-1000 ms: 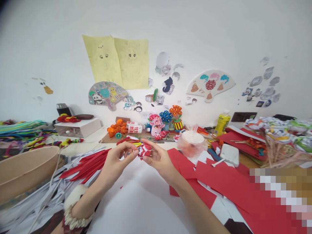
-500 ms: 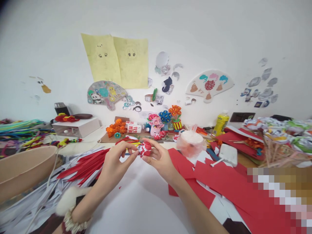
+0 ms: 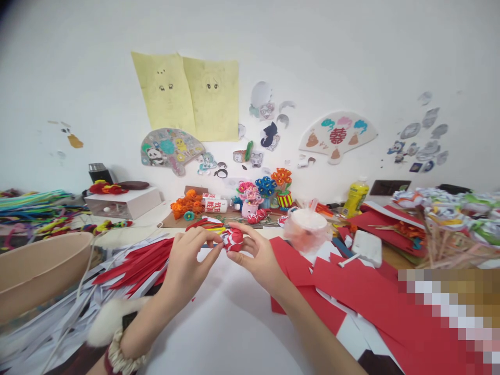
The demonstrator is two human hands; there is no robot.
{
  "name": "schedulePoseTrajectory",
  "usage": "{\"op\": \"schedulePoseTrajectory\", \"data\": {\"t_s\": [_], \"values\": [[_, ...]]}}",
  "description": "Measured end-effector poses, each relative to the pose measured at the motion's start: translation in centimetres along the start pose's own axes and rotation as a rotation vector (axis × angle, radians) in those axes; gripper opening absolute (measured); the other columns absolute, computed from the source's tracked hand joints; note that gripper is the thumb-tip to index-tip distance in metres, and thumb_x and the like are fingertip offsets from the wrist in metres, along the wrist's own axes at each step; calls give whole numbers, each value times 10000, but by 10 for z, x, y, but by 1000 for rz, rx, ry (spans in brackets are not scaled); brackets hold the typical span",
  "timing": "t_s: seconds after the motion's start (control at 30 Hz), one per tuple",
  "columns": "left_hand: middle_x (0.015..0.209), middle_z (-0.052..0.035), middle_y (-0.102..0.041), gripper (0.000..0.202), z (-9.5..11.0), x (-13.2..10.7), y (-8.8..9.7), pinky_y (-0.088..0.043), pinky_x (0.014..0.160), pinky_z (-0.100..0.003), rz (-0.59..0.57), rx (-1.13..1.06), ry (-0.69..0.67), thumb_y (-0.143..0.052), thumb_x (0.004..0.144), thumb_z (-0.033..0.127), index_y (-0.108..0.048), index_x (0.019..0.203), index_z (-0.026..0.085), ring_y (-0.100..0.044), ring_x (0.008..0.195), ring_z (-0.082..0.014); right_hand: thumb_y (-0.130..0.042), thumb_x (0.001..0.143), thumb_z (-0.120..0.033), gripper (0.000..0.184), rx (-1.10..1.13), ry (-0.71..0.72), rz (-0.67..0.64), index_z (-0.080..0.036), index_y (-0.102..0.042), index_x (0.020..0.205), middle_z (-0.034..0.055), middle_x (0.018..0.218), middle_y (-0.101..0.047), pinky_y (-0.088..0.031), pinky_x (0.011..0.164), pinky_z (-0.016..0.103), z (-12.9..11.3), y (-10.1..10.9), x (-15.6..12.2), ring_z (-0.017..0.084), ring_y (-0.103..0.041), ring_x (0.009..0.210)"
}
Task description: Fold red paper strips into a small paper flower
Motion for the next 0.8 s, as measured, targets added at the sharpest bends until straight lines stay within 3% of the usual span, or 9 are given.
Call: {"op": "schedulePoseTrajectory", "data": {"t_s": [0.33, 0.5, 0.63, 0.8], "values": [[741, 13, -583, 74, 7, -2, 2, -292, 698, -317, 60, 113, -78, -536, 869, 178, -565, 802, 189, -532, 731, -159, -777, 729, -267, 560, -39, 32, 41, -277, -559, 1245, 69, 1240, -611, -514, 889, 344, 2, 1, -1, 214, -626, 1050], [721, 6, -592, 93, 10, -3, 4, -303, 704, -326, 113, 178, -95, -527, 853, 163, -571, 773, 182, -539, 706, -160, -774, 734, -271, 609, 2, -10, -18, -268, -525, 1289, 72, 1200, -635, -520, 883, 341, 5, -2, -1, 200, -635, 1017], [722, 17, -601, 90, 6, 1, 6, -309, 721, -326, 77, 96, -27, -541, 860, 196, -591, 786, 200, -544, 718, -156, -771, 736, -325, 663, 41, -82, -30, -271, -490, 1334, 87, 1268, -603, -520, 895, 352, 5, -1, -2, 209, -623, 1054], [771, 12, -643, 74, -6, 5, 11, -351, 688, -304, 41, -173, 140, -591, 851, 277, -626, 821, 218, -531, 695, -151, -719, 786, -407, 698, 68, -106, -91, -273, -419, 1401, 91, 1229, -634, -461, 986, 406, -4, -4, -3, 223, -607, 1104]]}}
Point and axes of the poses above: each hand's wrist, its own x-axis towards the middle knuckle, its own y-axis out of the back of the hand, z = x × y, the point moved 7 cm from there along x, towards the middle knuckle
